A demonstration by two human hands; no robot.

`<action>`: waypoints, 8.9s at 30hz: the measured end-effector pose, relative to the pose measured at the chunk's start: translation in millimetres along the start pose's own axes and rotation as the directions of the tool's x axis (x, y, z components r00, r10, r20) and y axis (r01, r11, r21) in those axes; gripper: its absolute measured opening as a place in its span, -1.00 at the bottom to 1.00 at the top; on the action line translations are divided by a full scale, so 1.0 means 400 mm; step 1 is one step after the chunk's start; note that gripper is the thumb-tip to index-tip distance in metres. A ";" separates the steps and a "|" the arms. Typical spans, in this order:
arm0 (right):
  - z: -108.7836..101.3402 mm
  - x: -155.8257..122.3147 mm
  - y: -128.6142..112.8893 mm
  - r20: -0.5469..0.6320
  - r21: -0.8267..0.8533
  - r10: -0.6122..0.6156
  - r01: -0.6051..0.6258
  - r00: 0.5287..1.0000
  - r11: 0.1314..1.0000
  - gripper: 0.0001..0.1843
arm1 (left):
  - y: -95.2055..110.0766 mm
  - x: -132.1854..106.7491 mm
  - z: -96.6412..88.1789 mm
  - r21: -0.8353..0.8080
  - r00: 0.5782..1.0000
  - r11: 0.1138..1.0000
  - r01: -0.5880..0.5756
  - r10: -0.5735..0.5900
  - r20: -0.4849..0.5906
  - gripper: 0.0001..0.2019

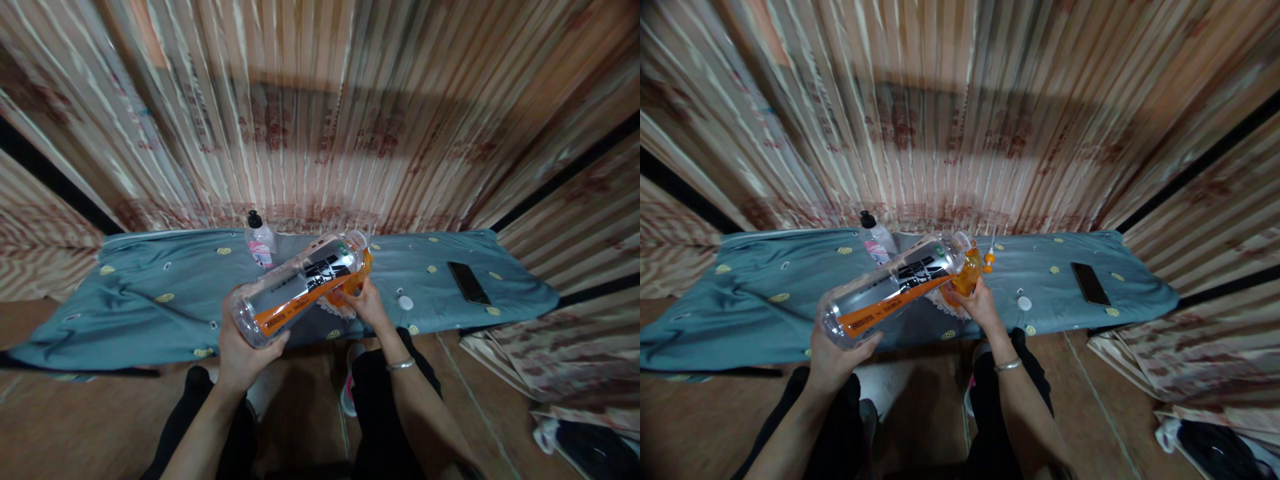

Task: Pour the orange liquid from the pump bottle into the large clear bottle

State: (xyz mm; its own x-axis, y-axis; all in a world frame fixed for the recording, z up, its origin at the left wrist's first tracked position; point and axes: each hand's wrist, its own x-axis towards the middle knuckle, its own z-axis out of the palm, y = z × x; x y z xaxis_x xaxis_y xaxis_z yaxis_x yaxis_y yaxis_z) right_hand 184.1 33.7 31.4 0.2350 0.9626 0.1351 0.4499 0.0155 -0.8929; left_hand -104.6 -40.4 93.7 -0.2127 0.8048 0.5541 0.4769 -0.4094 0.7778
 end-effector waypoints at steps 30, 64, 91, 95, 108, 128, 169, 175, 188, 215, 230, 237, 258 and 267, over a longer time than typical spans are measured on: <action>0.003 0.002 0.008 0.002 0.002 -0.038 0.038 0.999 0.999 -0.17 | 0.009 0.001 0.000 -0.011 1.000 1.000 0.001 0.000 0.007 -0.20; 0.000 -0.003 -0.010 0.004 0.047 -0.015 0.014 1.000 0.999 -0.15 | 0.009 0.005 0.001 -0.062 0.997 0.995 0.083 -0.082 0.013 -0.19; -0.002 0.002 -0.028 -0.012 0.028 -0.008 0.009 1.000 1.000 -0.32 | 0.015 0.014 0.013 -0.168 0.990 0.975 0.142 -0.140 0.023 -0.24; -0.001 0.003 -0.030 -0.002 0.030 -0.004 0.005 1.000 1.000 -0.32 | 0.017 0.014 0.013 -0.155 0.994 0.982 0.110 -0.108 0.016 -0.29; 0.005 0.008 -0.011 0.000 0.026 -0.032 0.032 0.999 0.999 -0.32 | 0.024 0.015 0.016 -0.186 0.986 0.969 0.163 -0.164 0.013 -0.27; 0.003 0.012 -0.002 0.000 0.054 -0.046 0.046 0.999 0.997 -0.38 | 0.056 0.018 0.014 -0.244 0.980 0.950 0.194 -0.198 0.011 -0.27; -0.006 0.020 0.012 0.062 0.062 -0.050 0.046 0.997 0.997 -0.33 | 0.041 0.013 0.006 -0.205 0.985 0.964 0.170 -0.169 0.022 -0.20; -0.003 0.022 0.016 0.074 0.073 -0.047 0.041 0.996 0.997 -0.31 | 0.045 0.015 0.007 -0.210 0.986 0.964 0.165 -0.165 0.020 -0.20; -0.003 0.023 0.018 0.047 0.049 -0.053 0.051 0.997 0.997 -0.27 | 0.047 0.015 0.010 -0.215 0.986 0.963 0.165 -0.166 0.014 -0.20; -0.003 0.027 0.021 0.065 0.090 -0.042 0.036 0.997 0.995 -0.21 | 0.054 0.019 0.010 -0.193 0.991 0.973 0.128 -0.131 0.000 -0.23; -0.003 0.028 0.022 0.067 0.087 -0.016 0.010 0.998 0.996 -0.21 | 0.044 0.015 0.011 -0.201 0.990 0.970 0.138 -0.140 0.004 -0.20; -0.002 0.027 0.019 0.064 0.098 -0.044 0.037 0.997 0.995 -0.20 | 0.036 0.011 0.015 -0.215 0.990 0.966 0.140 -0.143 0.003 -0.20; -0.008 0.026 0.015 0.065 0.033 -0.029 0.027 0.997 0.999 -0.21 | 0.035 0.013 0.011 -0.214 0.983 0.960 0.182 -0.183 0.015 -0.14; -0.012 0.011 -0.014 0.045 -0.009 -0.032 0.032 0.998 0.999 -0.23 | 0.041 0.014 0.010 -0.190 0.986 0.968 0.165 -0.166 0.013 -0.19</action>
State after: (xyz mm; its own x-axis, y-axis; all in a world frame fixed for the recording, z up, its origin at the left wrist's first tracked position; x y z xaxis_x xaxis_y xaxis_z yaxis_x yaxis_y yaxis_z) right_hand 186.6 36.5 38.9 0.1813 0.9729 0.1436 0.4652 0.0439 -0.8841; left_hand -94.6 -41.0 108.3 -0.2782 0.8670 0.4134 0.2645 -0.3446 0.9007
